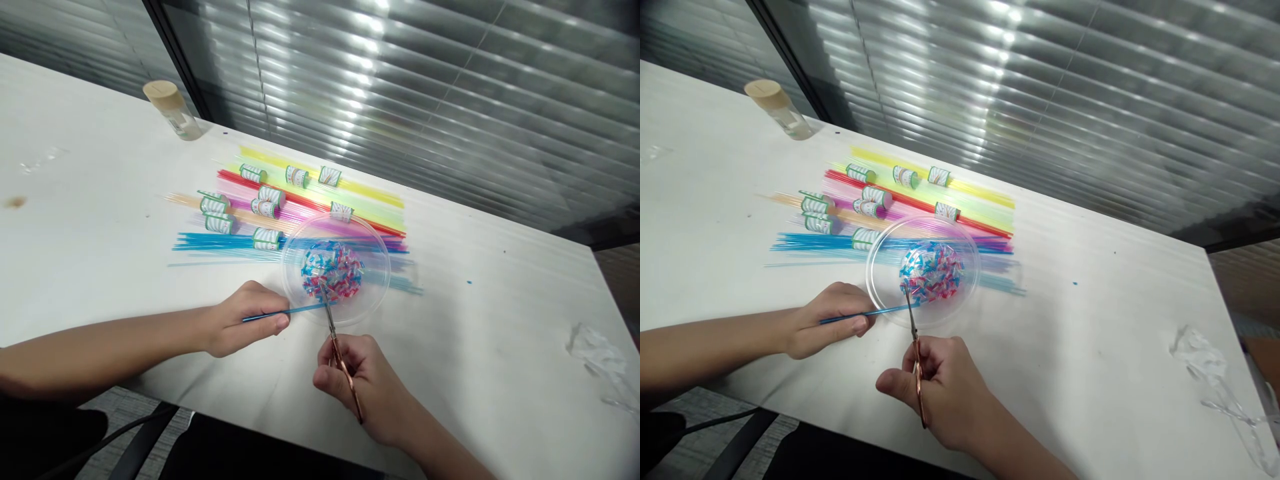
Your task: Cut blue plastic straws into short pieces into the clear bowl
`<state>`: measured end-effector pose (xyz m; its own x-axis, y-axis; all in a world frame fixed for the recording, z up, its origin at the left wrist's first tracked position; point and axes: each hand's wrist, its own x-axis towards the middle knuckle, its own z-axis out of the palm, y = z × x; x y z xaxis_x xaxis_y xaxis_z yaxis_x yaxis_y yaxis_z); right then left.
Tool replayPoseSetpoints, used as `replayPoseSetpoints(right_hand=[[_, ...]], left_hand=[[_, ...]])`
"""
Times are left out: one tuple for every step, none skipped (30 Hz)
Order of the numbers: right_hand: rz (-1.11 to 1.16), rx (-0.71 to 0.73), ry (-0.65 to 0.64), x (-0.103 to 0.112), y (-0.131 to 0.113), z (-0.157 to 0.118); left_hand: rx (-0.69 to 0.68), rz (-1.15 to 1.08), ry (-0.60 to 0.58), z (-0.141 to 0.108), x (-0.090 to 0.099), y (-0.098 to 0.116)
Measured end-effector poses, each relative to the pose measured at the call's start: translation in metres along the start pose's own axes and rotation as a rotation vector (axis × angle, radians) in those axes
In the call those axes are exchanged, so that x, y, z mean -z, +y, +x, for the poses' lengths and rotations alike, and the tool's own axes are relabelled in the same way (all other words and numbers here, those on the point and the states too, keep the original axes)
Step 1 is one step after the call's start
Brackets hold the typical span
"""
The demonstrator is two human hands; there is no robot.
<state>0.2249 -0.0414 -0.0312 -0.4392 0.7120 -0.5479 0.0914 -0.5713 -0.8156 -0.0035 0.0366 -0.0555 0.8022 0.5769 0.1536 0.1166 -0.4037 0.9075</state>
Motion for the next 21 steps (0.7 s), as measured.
replayPoseSetpoints(right_hand=[[0.0,0.005,0.0,0.0,0.0005,0.0],[-0.001,0.007,0.002,-0.0001,0.0008,0.0],[-0.004,0.006,0.005,-0.0002,0.0009,0.0002],[-0.007,0.005,0.009,-0.0004,0.001,0.0004],[-0.012,0.003,0.013,-0.0006,0.0008,0.0007],[-0.019,0.001,0.018,-0.0008,0.0007,0.001],[-0.027,-0.001,0.022,-0.0009,0.0005,0.0012],[-0.034,-0.001,0.025,-0.001,0.0004,0.0014],[-0.042,0.003,0.032,-0.001,0.0003,0.0014],[-0.05,0.01,0.041,-0.0007,0.0004,0.0014],[-0.056,0.018,0.055,-0.0002,0.0005,0.0012],[-0.061,0.028,0.074,0.0005,0.0007,0.0009],[-0.065,0.038,0.094,0.0015,0.0009,0.0006],[-0.067,0.046,0.115,0.0026,0.0011,0.0002],[-0.07,0.052,0.132,0.0036,0.0012,-0.0001],[-0.074,0.054,0.144,0.0046,0.0013,-0.0004],[-0.077,0.053,0.15,0.0054,0.0012,-0.0006],[-0.082,0.051,0.153,0.0059,0.0012,-0.0007],[-0.088,0.05,0.157,0.0062,0.0011,-0.0007],[-0.095,0.049,0.163,0.0062,0.0011,-0.0006],[-0.104,0.05,0.171,0.0059,0.0012,-0.0004]], left_hand=[[0.0,-0.001,0.002,0.0,-0.0001,0.0001],[0.002,-0.002,0.004,0.0,-0.0002,0.0003],[0.004,-0.002,0.006,0.0001,-0.0004,0.0005],[0.007,-0.003,0.008,0.0001,-0.0006,0.0006],[0.009,-0.004,0.01,0.0002,-0.0008,0.0007],[0.01,-0.007,0.012,0.0003,-0.001,0.0006],[0.009,-0.012,0.012,0.0004,-0.0011,0.0005],[0.008,-0.019,0.012,0.0004,-0.001,0.0002],[0.007,-0.031,0.011,0.0004,-0.0007,-0.0002],[0.003,-0.048,0.01,0.0003,-0.0003,-0.0007],[-0.004,-0.066,0.01,0.0001,0.0002,-0.0014],[-0.015,-0.08,0.013,-0.0002,0.0008,-0.0021],[-0.026,-0.09,0.019,-0.0007,0.0013,-0.0028],[-0.037,-0.094,0.026,-0.0012,0.0017,-0.0034],[-0.047,-0.093,0.039,-0.0017,0.0019,-0.0039],[-0.051,-0.09,0.058,-0.0021,0.0017,-0.0042],[-0.046,-0.089,0.082,-0.0026,0.0011,-0.0042],[-0.033,-0.092,0.108,-0.0029,0.0003,-0.004],[-0.013,-0.098,0.13,-0.0031,-0.0007,-0.0034],[0.011,-0.105,0.148,-0.0031,-0.0018,-0.0027],[0.036,-0.111,0.158,-0.0031,-0.0028,-0.0018]])
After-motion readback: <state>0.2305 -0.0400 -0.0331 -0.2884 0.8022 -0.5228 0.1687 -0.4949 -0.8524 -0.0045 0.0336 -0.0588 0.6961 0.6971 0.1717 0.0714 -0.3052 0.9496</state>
